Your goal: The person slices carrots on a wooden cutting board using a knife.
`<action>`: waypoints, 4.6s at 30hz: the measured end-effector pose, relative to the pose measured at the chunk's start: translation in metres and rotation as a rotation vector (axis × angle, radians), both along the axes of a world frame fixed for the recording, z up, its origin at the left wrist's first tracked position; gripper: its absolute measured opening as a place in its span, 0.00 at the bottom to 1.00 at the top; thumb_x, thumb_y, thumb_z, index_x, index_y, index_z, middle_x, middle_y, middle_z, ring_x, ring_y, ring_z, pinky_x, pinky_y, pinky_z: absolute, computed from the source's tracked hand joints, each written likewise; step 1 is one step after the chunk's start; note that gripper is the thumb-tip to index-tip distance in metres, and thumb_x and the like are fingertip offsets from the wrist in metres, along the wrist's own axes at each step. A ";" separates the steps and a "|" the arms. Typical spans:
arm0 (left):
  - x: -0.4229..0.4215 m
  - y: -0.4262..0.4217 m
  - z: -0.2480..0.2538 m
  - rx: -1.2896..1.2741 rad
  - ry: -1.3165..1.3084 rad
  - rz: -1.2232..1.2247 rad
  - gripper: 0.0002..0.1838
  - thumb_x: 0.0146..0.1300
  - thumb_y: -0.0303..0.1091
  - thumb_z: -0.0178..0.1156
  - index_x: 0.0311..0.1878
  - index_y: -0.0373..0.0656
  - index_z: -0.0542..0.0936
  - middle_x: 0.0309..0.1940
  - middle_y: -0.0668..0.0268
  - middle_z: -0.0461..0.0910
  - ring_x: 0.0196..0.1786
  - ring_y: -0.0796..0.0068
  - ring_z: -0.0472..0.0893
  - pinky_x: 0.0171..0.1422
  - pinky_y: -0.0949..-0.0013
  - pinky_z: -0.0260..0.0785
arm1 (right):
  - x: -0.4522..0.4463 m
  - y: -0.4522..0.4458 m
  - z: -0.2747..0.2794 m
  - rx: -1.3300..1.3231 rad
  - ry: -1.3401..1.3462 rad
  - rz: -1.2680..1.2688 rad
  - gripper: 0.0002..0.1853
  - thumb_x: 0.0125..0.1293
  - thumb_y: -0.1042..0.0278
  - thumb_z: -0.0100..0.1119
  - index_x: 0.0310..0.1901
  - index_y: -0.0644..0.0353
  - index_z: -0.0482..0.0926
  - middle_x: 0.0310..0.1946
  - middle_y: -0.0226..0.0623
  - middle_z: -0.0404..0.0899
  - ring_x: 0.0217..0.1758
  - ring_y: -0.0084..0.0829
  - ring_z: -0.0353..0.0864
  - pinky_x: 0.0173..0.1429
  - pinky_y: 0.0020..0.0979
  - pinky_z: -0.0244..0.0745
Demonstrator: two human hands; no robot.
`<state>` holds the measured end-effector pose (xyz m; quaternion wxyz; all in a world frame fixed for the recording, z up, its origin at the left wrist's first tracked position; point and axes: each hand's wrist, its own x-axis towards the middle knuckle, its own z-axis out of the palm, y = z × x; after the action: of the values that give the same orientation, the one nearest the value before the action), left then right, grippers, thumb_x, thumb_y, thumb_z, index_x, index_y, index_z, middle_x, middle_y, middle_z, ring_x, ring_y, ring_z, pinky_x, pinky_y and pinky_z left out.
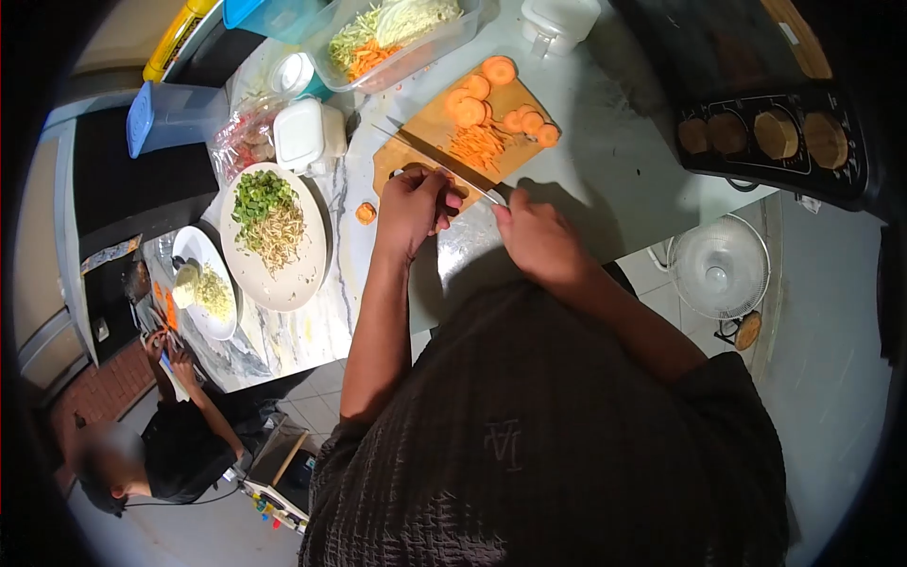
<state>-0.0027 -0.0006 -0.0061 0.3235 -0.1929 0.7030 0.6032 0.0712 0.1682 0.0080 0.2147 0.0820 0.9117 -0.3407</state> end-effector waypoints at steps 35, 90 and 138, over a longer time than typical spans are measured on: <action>0.001 -0.006 -0.006 0.044 0.024 -0.019 0.09 0.67 0.33 0.53 0.36 0.37 0.77 0.22 0.64 0.80 0.13 0.80 0.72 0.14 0.78 0.57 | 0.014 0.005 0.004 -0.062 0.036 -0.060 0.21 0.75 0.51 0.40 0.40 0.64 0.74 0.29 0.60 0.80 0.38 0.61 0.80 0.46 0.56 0.73; 0.000 -0.007 -0.005 0.026 0.019 -0.048 0.13 0.69 0.38 0.52 0.33 0.38 0.78 0.20 0.66 0.81 0.13 0.81 0.73 0.15 0.77 0.59 | 0.008 0.018 -0.005 0.079 0.101 -0.018 0.22 0.74 0.50 0.44 0.35 0.63 0.75 0.24 0.56 0.79 0.33 0.59 0.80 0.39 0.54 0.73; -0.002 -0.006 0.004 0.050 0.033 -0.051 0.11 0.66 0.30 0.52 0.33 0.32 0.77 0.22 0.59 0.81 0.12 0.80 0.68 0.18 0.75 0.59 | 0.021 0.026 -0.003 -0.010 0.001 -0.011 0.23 0.74 0.49 0.42 0.36 0.63 0.74 0.27 0.57 0.79 0.36 0.60 0.79 0.42 0.55 0.73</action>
<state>-0.0045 -0.0064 -0.0021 0.3318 -0.1566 0.6979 0.6151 0.0925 0.1941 0.0048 0.2126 0.0856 0.9096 -0.3465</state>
